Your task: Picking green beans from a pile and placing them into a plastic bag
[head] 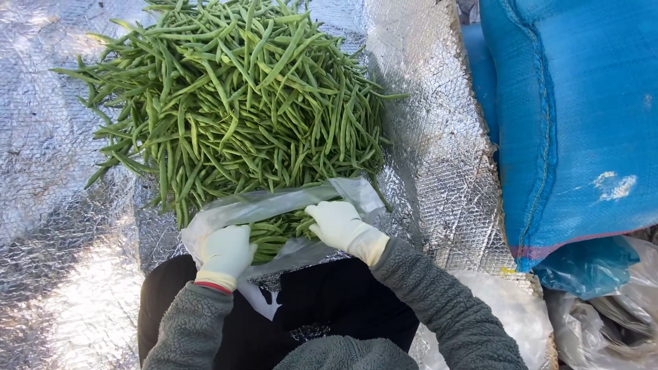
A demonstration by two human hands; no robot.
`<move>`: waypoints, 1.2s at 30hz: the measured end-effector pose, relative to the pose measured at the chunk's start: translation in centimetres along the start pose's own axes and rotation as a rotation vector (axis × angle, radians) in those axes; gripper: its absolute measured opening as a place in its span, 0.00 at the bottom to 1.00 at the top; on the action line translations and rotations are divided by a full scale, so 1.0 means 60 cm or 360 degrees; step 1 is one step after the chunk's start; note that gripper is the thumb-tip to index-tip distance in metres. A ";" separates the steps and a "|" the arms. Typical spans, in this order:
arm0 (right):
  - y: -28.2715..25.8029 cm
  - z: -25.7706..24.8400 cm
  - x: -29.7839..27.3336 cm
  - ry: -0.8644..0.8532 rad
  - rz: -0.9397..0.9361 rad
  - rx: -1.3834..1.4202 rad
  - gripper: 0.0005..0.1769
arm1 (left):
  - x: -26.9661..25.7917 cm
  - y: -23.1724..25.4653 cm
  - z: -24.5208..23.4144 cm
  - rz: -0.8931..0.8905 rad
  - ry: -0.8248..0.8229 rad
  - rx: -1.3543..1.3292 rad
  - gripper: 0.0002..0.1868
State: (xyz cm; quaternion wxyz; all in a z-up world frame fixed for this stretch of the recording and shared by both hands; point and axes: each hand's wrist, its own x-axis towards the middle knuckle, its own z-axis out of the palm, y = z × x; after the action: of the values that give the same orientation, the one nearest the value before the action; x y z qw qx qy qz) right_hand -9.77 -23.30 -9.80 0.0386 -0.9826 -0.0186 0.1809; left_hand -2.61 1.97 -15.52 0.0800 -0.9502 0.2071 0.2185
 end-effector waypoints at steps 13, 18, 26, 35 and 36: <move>0.047 -0.180 0.191 0.0390 0.0059 0.2341 0.21 | 0.141 0.015 -0.258 0.0403 0.0999 -0.1322 0.15; 0.060 -0.158 0.331 0.0457 0.0112 0.2268 0.24 | 0.288 0.063 -0.309 0.0317 0.1293 -0.0949 0.13; 0.058 -0.157 0.373 0.0521 0.0404 0.1655 0.27 | 0.406 0.088 -0.292 0.0235 0.0843 -0.1155 0.14; 0.049 -0.154 0.279 0.0678 0.0550 0.1840 0.10 | 0.368 0.087 -0.248 0.0122 0.0613 -0.1826 0.13; 0.047 -0.162 0.263 0.0684 0.0554 0.1840 0.10 | 0.325 0.083 -0.276 0.0129 0.0613 -0.1826 0.13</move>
State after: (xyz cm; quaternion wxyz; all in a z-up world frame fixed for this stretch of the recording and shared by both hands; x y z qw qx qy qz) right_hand 8.51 -25.97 -6.55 0.5350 -0.8062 0.2499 -0.0356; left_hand 17.56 -13.50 -9.82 -0.4922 -0.8556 0.1032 0.1224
